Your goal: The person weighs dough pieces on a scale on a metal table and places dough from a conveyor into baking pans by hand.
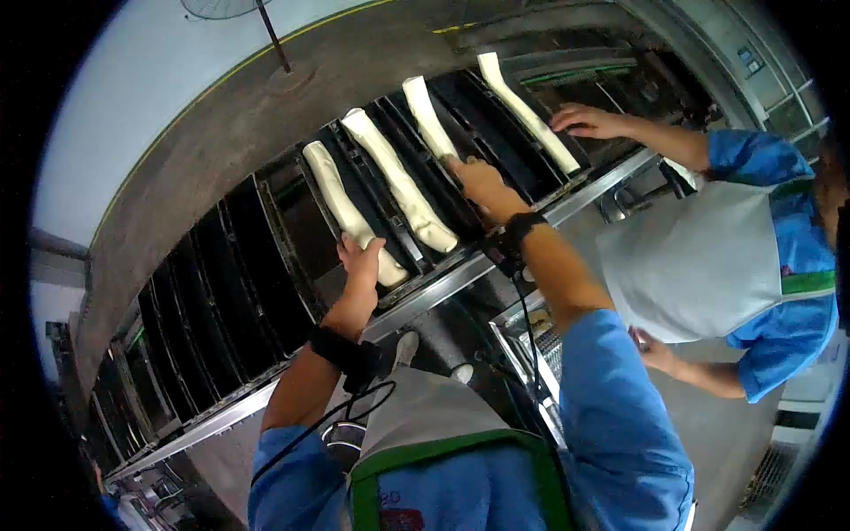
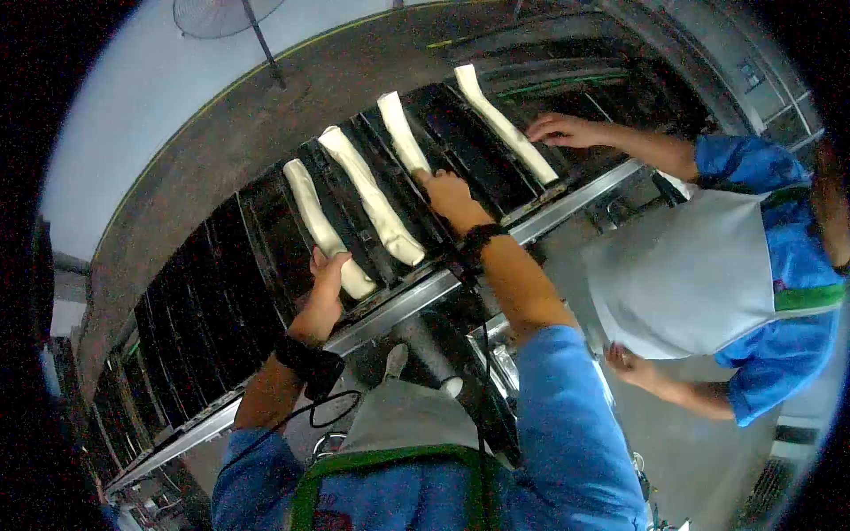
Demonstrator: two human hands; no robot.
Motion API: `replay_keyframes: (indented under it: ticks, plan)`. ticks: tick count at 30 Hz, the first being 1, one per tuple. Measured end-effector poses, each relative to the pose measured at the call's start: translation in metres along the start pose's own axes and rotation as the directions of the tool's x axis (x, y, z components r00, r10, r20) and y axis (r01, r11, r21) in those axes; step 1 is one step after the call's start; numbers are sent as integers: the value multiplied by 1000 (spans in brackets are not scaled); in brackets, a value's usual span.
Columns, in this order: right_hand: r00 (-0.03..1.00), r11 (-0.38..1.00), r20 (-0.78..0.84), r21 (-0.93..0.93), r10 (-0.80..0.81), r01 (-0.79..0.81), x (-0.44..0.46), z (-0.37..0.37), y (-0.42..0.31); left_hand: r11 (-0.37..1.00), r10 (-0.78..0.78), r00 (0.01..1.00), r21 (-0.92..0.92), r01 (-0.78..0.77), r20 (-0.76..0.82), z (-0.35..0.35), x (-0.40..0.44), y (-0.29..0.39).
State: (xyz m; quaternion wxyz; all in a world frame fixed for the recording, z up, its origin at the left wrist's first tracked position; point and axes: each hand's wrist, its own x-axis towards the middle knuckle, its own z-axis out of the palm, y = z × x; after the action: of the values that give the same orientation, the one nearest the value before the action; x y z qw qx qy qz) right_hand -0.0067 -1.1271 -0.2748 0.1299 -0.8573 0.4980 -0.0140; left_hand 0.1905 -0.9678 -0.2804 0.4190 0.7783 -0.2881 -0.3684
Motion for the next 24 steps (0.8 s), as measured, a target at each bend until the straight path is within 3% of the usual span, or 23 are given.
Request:
replay_keyframes:
  ticks: [3, 5, 8, 10, 11, 13, 14, 17, 19, 21, 23, 24]
  plan:
    - [989, 984, 67, -114, -128, 135, -9, -20, 13, 998, -53, 999, 20, 52, 5, 6, -11, 14]
    - [989, 987, 84, -100, -120, 128, -10, -17, 24, 998, -44, 998, -45, 46, 35, 11, -17, 20]
    - [992, 990, -30, -63, -126, 124, 0, 11, 26, 999, -51, 997, 4, 51, 61, 3, -12, 22]
    - [928, 952, -309, 156, -206, 263, 0, 31, 22, 997, -81, 992, 16, 80, 100, -3, -11, 16]
    - [933, 955, -298, 153, -201, 254, -5, 38, 26, 996, -53, 989, -63, 62, 136, -5, -10, 15]
    - [984, 947, -108, 304, 145, -106, -28, 18, 8, 989, -24, 984, -141, 49, 174, -9, -9, 10]
    - [981, 948, 13, 255, 195, -192, -39, 15, 0, 994, -13, 987, -101, 30, 161, -13, -10, 9]
    - [962, 951, -9, 153, 274, -269, -35, 46, 18, 993, 6, 985, -121, 15, 173, -5, -15, 12]
    - [969, 952, 53, 179, 242, -248, -36, 30, 16, 997, 38, 987, -75, -27, 153, -1, -11, 7]
    - [999, 1000, -31, 19, -4, 4, -43, 26, 8, 997, 64, 986, -53, -56, 152, -5, -11, 2]
    - [992, 1000, -129, 27, -10, 14, -51, 21, 0, 987, 52, 979, -162, -20, 195, -2, -11, 4]
    - [972, 993, -234, -115, -20, -7, -56, 14, -11, 991, 114, 979, -86, -101, 171, -1, -6, 0]
